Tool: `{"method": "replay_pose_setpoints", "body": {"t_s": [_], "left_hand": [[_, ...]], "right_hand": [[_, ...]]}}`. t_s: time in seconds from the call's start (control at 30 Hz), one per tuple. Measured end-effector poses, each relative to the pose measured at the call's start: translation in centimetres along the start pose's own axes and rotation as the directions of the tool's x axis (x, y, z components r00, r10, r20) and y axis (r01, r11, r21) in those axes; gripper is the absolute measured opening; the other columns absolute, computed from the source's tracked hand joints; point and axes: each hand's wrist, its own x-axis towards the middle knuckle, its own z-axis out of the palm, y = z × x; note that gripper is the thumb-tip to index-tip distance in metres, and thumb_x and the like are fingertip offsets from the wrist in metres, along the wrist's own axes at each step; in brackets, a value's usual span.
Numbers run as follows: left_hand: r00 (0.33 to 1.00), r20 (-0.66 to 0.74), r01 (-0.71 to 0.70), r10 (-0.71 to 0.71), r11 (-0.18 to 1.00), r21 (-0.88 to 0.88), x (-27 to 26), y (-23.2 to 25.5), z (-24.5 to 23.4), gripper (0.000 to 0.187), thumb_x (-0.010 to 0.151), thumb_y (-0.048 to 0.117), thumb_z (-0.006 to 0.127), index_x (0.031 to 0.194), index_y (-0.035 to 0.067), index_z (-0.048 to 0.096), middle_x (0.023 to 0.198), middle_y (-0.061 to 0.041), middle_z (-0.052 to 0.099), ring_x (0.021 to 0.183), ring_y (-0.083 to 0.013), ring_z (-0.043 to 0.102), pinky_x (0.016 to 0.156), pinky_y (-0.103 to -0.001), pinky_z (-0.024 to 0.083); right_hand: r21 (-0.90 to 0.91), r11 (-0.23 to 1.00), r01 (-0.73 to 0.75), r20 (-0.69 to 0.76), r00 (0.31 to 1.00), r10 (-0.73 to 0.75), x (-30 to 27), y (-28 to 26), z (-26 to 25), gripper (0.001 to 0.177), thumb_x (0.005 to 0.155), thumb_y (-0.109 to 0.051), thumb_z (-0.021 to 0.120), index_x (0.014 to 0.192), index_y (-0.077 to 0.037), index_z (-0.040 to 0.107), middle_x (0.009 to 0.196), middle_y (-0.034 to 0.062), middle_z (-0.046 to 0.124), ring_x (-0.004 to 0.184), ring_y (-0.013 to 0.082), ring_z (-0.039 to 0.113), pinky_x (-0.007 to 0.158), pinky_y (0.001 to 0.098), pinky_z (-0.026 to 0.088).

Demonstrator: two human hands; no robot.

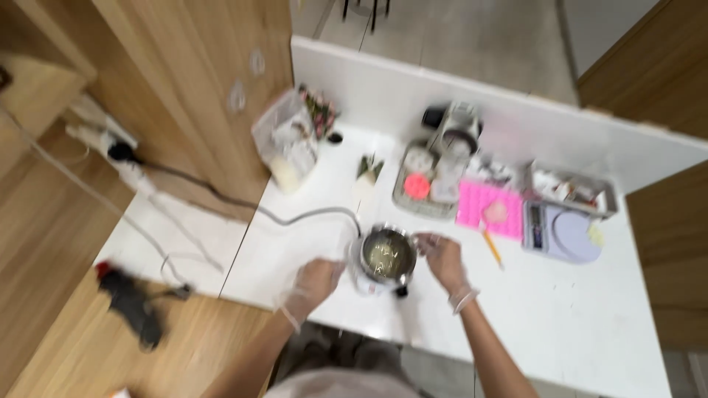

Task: Stirring and heating wax in a specialized heater for candle production.

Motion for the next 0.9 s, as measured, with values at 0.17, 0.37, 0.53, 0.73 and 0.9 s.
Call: {"method": "replay_pose_setpoints", "body": {"t_s": [0.17, 0.37, 0.53, 0.73, 0.9], "left_hand": [[0.997, 0.069, -0.054, 0.047, 0.994, 0.1, -0.1, 0.0, -1.5, 0.021, 0.095, 0.024, 0.06, 0.108, 0.027, 0.077, 0.102, -0.003, 0.078, 0.105, -0.0278, 0.073, 0.093, -0.045, 0.058], [0.995, 0.067, -0.081, 0.075, 0.993, 0.09, 0.4, -0.4, -0.6, 0.021, 0.095, 0.024, 0.059, 0.107, 0.027, 0.076, 0.104, -0.006, 0.078, 0.105, -0.03, 0.073, 0.093, -0.047, 0.058], [0.996, 0.062, -0.065, 0.06, 0.995, 0.081, 0.3, -0.4, -0.8, 0.022, 0.095, 0.023, 0.06, 0.109, 0.028, 0.076, 0.107, -0.005, 0.077, 0.106, -0.0278, 0.073, 0.093, -0.045, 0.058], [0.997, 0.068, -0.048, 0.043, 0.996, 0.075, 0.0, -0.7, -0.3, 0.024, 0.096, 0.023, 0.06, 0.114, 0.028, 0.076, 0.109, -0.007, 0.077, 0.106, -0.0283, 0.073, 0.093, -0.046, 0.057], [0.997, 0.051, -0.056, 0.052, 0.996, 0.075, 0.4, -1.2, 0.4, 0.028, 0.099, 0.03, 0.056, 0.121, 0.033, 0.073, 0.107, -0.009, 0.077, 0.106, -0.0309, 0.073, 0.093, -0.047, 0.057]], "right_hand": [[0.26, 0.954, -0.15, 0.252, 0.964, 0.083, -0.5, -1.8, 1.6, 0.021, 0.094, -0.004, 0.064, 0.108, 0.001, 0.079, 0.076, 0.013, 0.073, 0.073, 0.0185, 0.068, 0.074, 0.0288, 0.056], [-0.015, 0.982, -0.186, 0.15, 0.971, 0.186, 2.5, 0.0, -0.4, 0.021, 0.096, -0.014, 0.064, 0.108, -0.008, 0.08, 0.072, 0.0084, 0.075, 0.067, 0.0142, 0.068, 0.065, 0.0274, 0.054], [0.137, 0.957, -0.254, 0.306, 0.93, 0.203, 1.0, -4.4, 1.6, 0.023, 0.099, -0.01, 0.062, 0.115, -0.005, 0.079, 0.086, 0.0158, 0.079, 0.074, 0.0198, 0.069, 0.076, 0.0303, 0.056], [0.046, 0.964, -0.261, 0.277, 0.931, 0.239, 2.6, -2.5, -0.2, 0.025, 0.098, -0.007, 0.061, 0.114, 0.004, 0.076, 0.083, 0.0168, 0.074, 0.072, 0.0194, 0.068, 0.071, 0.0296, 0.058], [0.214, 0.927, -0.309, 0.26, 0.932, 0.251, 0.5, -5.7, 0.8, 0.026, 0.101, -0.008, 0.059, 0.121, 0.001, 0.073, 0.092, 0.0208, 0.075, 0.079, 0.0227, 0.07, 0.079, 0.0317, 0.057]]}}
